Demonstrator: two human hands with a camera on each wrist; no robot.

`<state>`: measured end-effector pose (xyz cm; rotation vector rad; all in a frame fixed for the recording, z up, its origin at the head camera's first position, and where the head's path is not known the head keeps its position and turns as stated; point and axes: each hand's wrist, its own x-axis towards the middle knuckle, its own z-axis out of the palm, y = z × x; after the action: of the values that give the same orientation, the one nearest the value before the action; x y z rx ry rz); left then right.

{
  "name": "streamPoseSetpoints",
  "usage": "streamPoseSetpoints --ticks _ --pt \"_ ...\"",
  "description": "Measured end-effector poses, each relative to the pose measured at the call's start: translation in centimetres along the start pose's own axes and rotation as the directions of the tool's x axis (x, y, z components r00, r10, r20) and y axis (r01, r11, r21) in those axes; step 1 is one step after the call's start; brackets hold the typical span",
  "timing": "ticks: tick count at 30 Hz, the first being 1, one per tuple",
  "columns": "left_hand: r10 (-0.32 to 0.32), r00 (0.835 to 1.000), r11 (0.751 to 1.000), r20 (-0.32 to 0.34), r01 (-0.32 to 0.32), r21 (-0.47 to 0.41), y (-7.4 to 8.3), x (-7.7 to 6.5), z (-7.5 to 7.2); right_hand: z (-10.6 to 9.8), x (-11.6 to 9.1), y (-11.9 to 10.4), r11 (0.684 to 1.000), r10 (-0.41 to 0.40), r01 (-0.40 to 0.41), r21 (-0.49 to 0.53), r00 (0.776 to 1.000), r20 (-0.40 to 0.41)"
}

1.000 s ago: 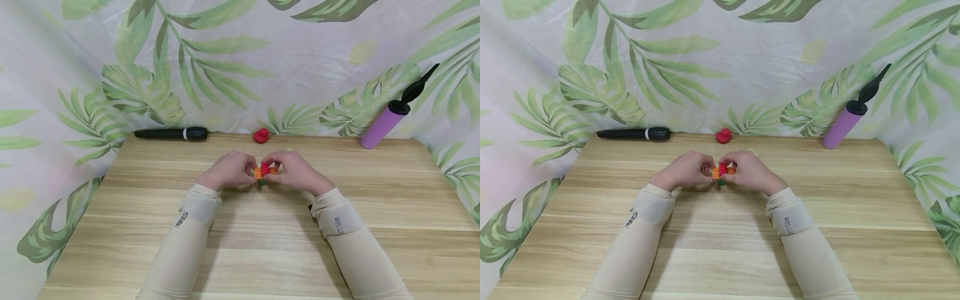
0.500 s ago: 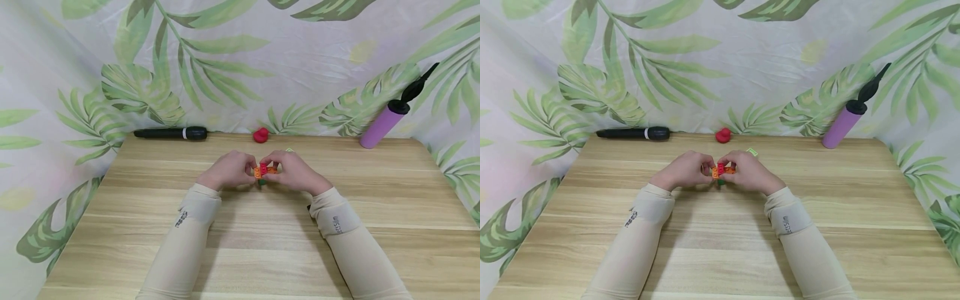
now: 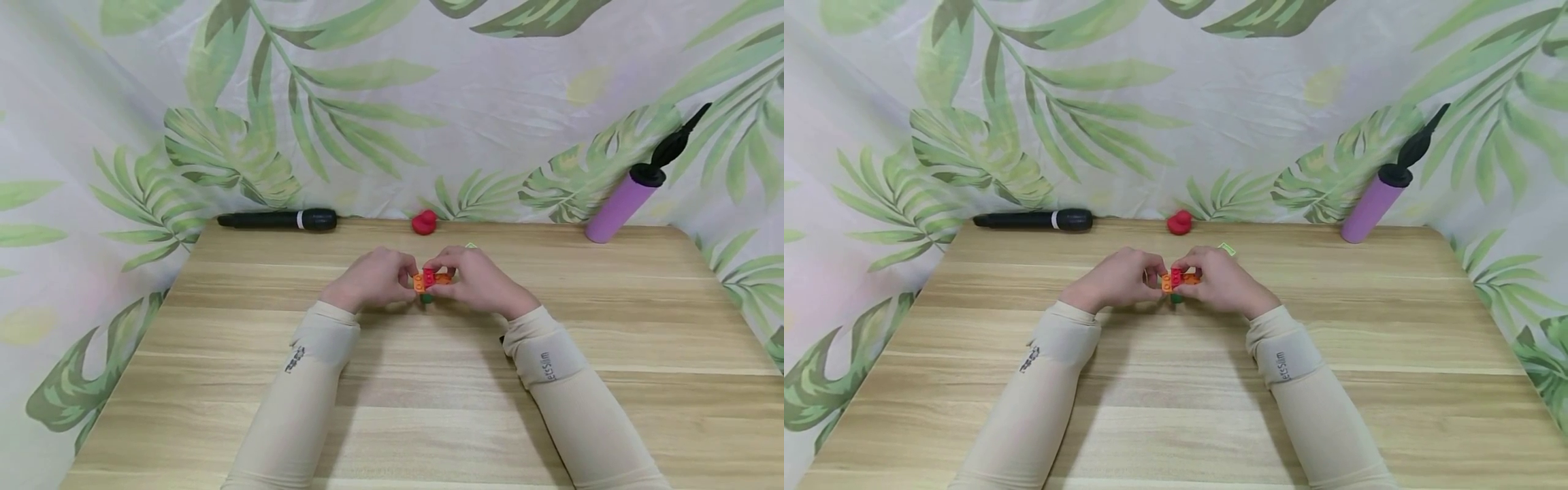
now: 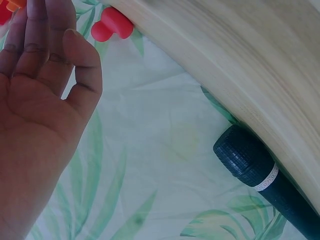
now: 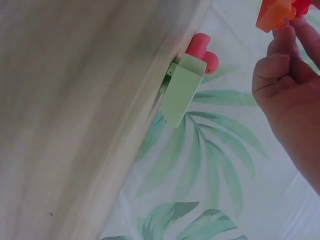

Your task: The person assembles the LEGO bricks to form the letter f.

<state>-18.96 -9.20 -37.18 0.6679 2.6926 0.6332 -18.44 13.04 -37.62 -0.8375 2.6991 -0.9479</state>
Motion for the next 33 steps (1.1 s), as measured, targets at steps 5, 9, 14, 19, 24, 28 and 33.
streamPoseSetpoints --ticks 5,9,14,19,24,28,33 --pt "-0.009 1.0 1.0 0.003 0.009 -0.011 -0.1 -0.1 0.1 0.2 0.0 -0.2 0.999 -0.007 0.007 -0.042 1.0 0.01" --pt "-0.017 1.0 1.0 0.011 0.017 -0.01 -0.4 -0.2 0.2 0.3 0.2 -0.3 0.996 0.006 -0.003 -0.086 0.999 0.036" --pt "0.0 1.0 1.0 -0.001 0.0 0.002 -0.4 -0.1 0.2 -1.1 -0.1 0.8 0.999 0.036 -0.033 -0.042 0.996 0.084" --pt "0.017 1.0 1.0 0.004 -0.018 0.009 0.0 0.1 0.1 -3.3 -0.9 3.1 0.993 0.115 -0.115 -0.04 0.993 0.013" --pt "0.008 1.0 1.0 0.015 -0.008 0.014 0.2 0.0 -0.1 -3.1 -1.0 4.3 0.962 0.176 -0.17 -0.214 0.984 0.007" --pt "0.008 1.0 1.0 0.01 -0.008 0.013 0.3 -0.1 -0.1 -2.1 -0.9 4.3 0.935 0.182 -0.154 -0.32 0.982 0.06" --pt "0.005 1.0 1.0 0.006 -0.005 0.004 0.2 -0.1 0.0 -1.5 -0.9 4.2 0.909 0.154 -0.12 -0.399 0.986 0.055"
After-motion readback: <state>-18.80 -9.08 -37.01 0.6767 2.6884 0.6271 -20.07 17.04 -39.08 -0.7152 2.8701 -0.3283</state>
